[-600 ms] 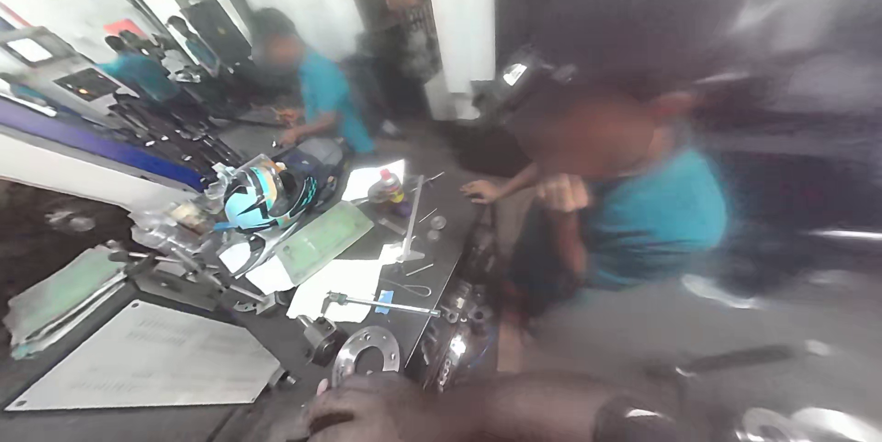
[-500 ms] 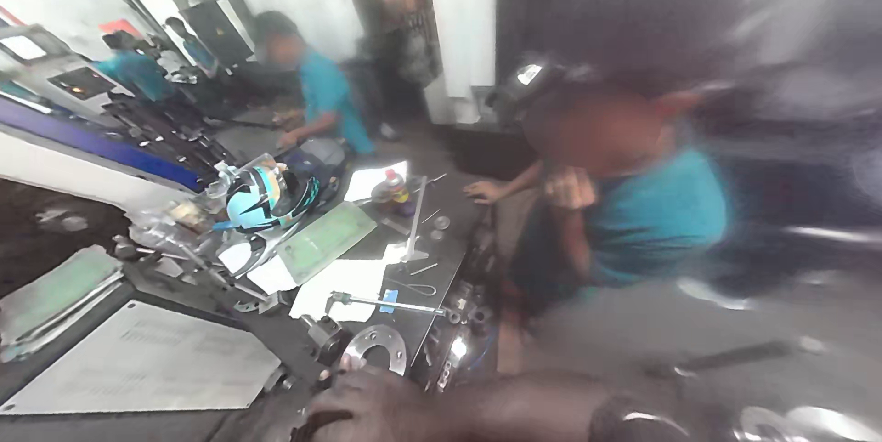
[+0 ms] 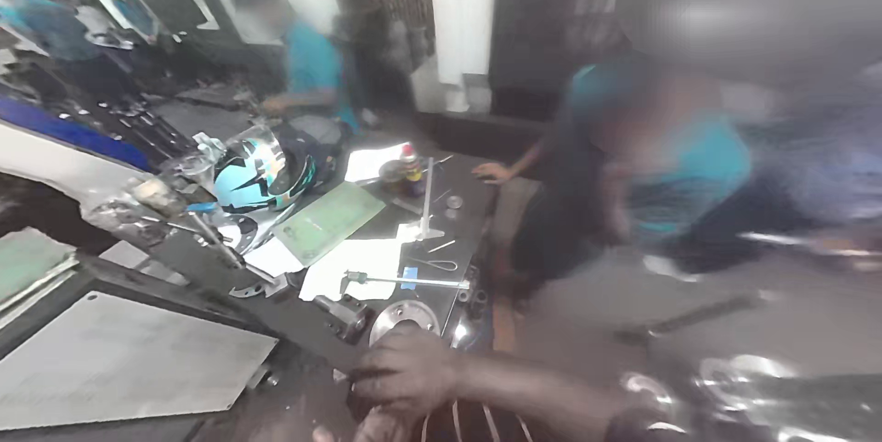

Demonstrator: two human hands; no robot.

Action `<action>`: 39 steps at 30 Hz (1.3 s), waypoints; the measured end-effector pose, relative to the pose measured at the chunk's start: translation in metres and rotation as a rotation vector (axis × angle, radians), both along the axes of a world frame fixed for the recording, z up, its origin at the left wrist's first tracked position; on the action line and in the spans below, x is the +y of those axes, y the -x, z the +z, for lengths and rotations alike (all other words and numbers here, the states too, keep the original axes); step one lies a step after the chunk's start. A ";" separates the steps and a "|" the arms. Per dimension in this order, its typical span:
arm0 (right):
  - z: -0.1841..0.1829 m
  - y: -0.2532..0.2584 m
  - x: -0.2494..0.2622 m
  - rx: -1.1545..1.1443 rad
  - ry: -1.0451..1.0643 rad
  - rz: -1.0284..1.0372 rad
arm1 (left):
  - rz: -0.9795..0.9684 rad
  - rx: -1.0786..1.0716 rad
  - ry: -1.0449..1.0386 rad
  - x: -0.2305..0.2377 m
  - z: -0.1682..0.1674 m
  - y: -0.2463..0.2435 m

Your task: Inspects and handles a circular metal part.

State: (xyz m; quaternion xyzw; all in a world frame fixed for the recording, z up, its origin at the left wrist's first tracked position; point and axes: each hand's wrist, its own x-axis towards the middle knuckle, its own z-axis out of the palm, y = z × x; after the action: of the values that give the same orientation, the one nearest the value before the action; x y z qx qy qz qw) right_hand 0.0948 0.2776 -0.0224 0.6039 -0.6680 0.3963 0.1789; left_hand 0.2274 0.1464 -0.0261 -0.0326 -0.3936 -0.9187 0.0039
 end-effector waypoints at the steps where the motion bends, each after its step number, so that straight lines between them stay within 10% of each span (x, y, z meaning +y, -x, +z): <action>1: -0.006 0.004 0.001 -0.044 -0.031 -0.051 | -0.042 -0.050 0.092 -0.007 -0.004 -0.002; 6: -0.030 0.012 0.032 -0.443 -0.167 -0.420 | -0.213 0.036 0.558 -0.057 -0.022 0.002; 16: -0.116 -0.007 0.120 -1.105 0.075 -0.897 | 0.042 -0.244 0.407 -0.093 -0.054 0.010; 22: -0.137 0.028 0.125 -1.472 0.214 -0.729 | 0.226 -0.388 0.568 -0.078 -0.072 0.012; 29: -0.127 0.075 0.108 -0.970 -0.290 -0.524 | 0.275 -0.500 0.584 -0.036 -0.082 0.009; 39: -0.164 0.143 0.059 -0.857 -0.379 -0.357 | 0.380 -0.627 0.734 0.026 -0.090 0.009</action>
State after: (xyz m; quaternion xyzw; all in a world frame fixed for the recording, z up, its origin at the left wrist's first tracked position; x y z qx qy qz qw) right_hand -0.0480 0.3364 -0.1859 0.2850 -0.8345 0.4437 -0.1593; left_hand 0.2188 0.1724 -0.1158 0.3171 -0.6711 -0.6689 0.0407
